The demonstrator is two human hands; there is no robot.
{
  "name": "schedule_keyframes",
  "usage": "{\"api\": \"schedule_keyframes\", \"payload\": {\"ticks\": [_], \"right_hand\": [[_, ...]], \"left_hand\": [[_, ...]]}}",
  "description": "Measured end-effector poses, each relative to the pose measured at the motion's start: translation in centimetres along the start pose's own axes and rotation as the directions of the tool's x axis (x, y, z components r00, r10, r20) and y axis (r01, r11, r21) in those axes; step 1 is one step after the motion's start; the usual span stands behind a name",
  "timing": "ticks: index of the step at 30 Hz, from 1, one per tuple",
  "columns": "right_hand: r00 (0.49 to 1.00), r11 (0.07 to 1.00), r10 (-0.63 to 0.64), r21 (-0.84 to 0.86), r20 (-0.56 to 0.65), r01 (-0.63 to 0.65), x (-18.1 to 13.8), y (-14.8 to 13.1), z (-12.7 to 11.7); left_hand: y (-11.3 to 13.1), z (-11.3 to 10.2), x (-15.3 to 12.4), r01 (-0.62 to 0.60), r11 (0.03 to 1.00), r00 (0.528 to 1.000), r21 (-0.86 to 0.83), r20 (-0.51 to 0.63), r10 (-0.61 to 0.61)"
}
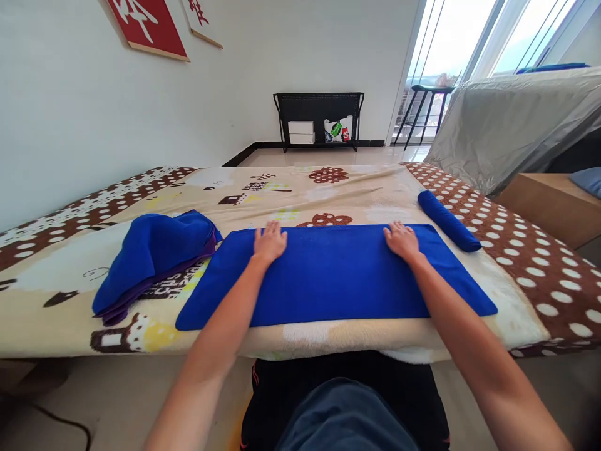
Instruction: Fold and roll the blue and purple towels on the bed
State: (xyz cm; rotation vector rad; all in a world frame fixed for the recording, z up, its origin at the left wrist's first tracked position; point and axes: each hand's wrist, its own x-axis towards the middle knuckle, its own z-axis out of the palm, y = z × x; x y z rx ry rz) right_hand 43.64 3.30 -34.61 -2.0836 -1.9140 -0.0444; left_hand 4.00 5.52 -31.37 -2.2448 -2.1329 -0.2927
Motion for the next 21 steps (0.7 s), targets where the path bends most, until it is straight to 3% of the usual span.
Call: {"api": "schedule_keyframes", "payload": {"ticks": [3, 6, 9, 21], "right_hand": [[0.974, 0.972, -0.227, 0.065, 0.001, 0.227, -0.1, -8.0, 1.9], [0.927, 0.921, -0.374, 0.113, -0.018, 0.374, -0.8, -12.7, 3.2], [0.918, 0.909, -0.395, 0.131, -0.032, 0.395, -1.3, -13.0, 3.4], [0.974, 0.974, -0.216, 0.085, 0.065, 0.210, -0.5, -8.1, 3.3]], "left_hand": [[7.8, 1.7, -0.2, -0.194, 0.979, 0.979, -0.054, 0.045, 0.197], [12.3, 3.4, -0.8, -0.266, 0.959, 0.959, -0.095, 0.070, 0.273], [12.6, 4.2, -1.4, -0.268, 0.957, 0.959, -0.113, 0.062, 0.276], [10.6, 4.1, -1.2, -0.169, 0.979, 0.982, -0.117, 0.061, 0.177]]}}
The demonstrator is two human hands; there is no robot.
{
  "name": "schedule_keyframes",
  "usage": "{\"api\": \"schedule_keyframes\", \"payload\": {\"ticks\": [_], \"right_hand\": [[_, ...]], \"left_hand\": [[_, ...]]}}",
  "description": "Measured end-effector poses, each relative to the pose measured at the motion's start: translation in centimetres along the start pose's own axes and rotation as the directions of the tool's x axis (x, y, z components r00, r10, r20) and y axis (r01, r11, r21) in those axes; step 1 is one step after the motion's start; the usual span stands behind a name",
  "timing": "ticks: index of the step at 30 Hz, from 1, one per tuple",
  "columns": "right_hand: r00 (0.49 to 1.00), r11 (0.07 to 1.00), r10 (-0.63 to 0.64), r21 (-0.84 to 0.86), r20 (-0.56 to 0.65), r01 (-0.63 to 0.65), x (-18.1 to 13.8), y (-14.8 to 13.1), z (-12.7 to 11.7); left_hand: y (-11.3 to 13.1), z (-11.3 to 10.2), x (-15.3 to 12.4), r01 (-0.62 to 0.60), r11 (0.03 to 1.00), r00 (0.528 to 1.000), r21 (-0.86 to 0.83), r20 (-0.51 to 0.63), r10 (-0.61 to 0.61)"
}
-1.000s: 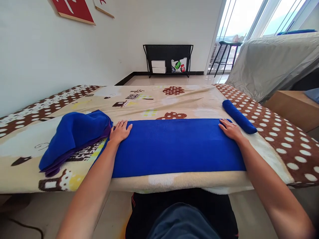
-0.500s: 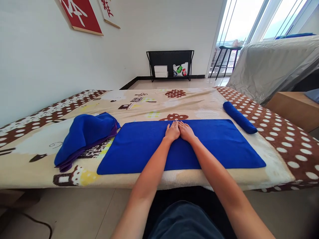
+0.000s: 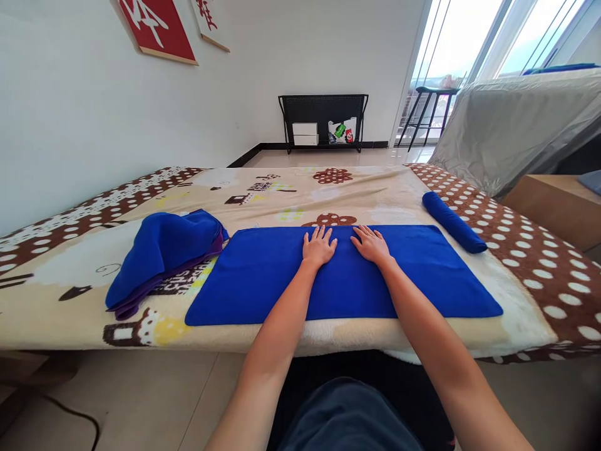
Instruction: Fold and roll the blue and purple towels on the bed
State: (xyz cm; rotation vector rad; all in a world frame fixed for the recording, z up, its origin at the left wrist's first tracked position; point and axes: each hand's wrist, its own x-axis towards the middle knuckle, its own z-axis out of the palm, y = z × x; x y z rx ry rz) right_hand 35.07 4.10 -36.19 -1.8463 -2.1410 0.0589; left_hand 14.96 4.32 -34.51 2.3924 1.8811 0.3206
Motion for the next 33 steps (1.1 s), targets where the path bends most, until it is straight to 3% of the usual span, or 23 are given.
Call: {"api": "schedule_keyframes", "payload": {"ticks": [9, 24, 33], "right_hand": [[0.994, 0.993, 0.111, -0.042, 0.010, -0.111, -1.4, 6.4, -1.6], [0.969, 0.967, 0.243, -0.070, -0.051, -0.246, -3.9, 15.5, -3.1], [0.962, 0.968, 0.235, -0.060, -0.137, -0.245, -5.5, 18.4, -3.8]], "left_hand": [[-6.0, -1.7, -1.0, 0.096, 0.995, 0.995, 0.027, -0.014, -0.096], [-13.8, -3.6, -2.3, 0.244, 0.968, 0.970, 0.060, -0.012, -0.244], [-18.0, -4.8, -4.5, 0.325, 0.943, 0.945, 0.068, -0.041, -0.323]]}}
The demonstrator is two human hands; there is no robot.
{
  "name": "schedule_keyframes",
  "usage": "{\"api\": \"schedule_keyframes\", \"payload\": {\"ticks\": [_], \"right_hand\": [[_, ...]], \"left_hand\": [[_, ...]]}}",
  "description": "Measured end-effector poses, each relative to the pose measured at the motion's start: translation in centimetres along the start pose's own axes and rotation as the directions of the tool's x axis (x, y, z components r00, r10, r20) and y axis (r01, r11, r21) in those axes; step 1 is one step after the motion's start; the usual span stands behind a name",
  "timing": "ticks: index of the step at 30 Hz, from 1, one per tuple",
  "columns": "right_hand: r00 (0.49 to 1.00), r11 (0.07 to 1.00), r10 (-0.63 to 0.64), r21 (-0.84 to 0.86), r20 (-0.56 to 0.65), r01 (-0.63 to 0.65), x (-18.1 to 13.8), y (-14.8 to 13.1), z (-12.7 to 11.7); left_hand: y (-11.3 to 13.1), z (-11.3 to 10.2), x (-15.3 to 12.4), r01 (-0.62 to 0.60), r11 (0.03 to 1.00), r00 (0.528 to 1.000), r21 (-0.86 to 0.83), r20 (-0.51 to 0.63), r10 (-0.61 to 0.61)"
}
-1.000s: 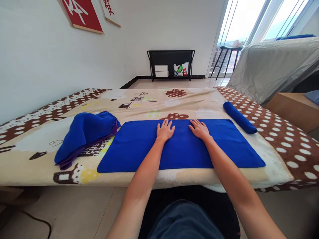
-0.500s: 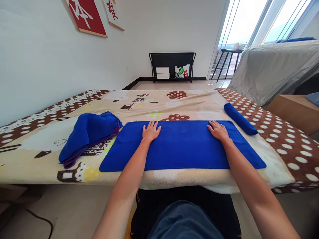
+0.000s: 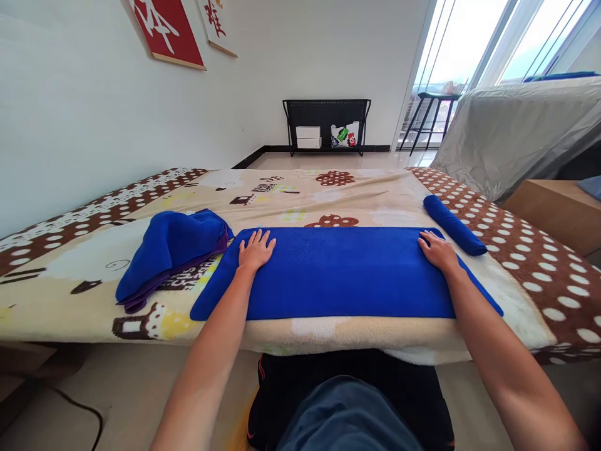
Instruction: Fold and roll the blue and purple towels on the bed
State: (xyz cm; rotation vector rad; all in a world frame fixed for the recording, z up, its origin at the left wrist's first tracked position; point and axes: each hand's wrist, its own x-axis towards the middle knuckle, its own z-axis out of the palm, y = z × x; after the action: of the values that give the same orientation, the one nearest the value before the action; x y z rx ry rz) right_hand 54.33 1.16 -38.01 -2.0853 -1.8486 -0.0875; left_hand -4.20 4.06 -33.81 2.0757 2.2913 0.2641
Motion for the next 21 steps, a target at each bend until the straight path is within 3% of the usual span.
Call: {"api": "schedule_keyframes", "payload": {"ticks": [6, 10, 15, 21], "right_hand": [[0.999, 1.000, -0.016, -0.002, -0.038, 0.016, -1.1, 0.8, -0.8], [0.995, 0.996, -0.092, 0.000, -0.027, 0.092, -3.7, 1.3, -1.4], [0.989, 0.991, -0.130, 0.031, -0.076, 0.133, -11.0, 3.0, -2.0], [0.940, 0.998, 0.016, 0.066, -0.340, 0.007, -20.3, 2.7, -2.1]], "left_hand": [[-1.9, -0.9, -1.5, 0.005, 1.000, 1.000, -0.006, -0.016, -0.005], [-3.4, -1.2, -5.3, -0.067, 0.998, 0.997, -0.004, -0.032, 0.067], [-6.0, -1.0, -13.1, -0.111, 0.993, 0.972, 0.030, -0.203, 0.115], [-7.3, 0.3, -20.5, -0.046, 0.998, 0.885, -0.052, -0.465, 0.017]]}}
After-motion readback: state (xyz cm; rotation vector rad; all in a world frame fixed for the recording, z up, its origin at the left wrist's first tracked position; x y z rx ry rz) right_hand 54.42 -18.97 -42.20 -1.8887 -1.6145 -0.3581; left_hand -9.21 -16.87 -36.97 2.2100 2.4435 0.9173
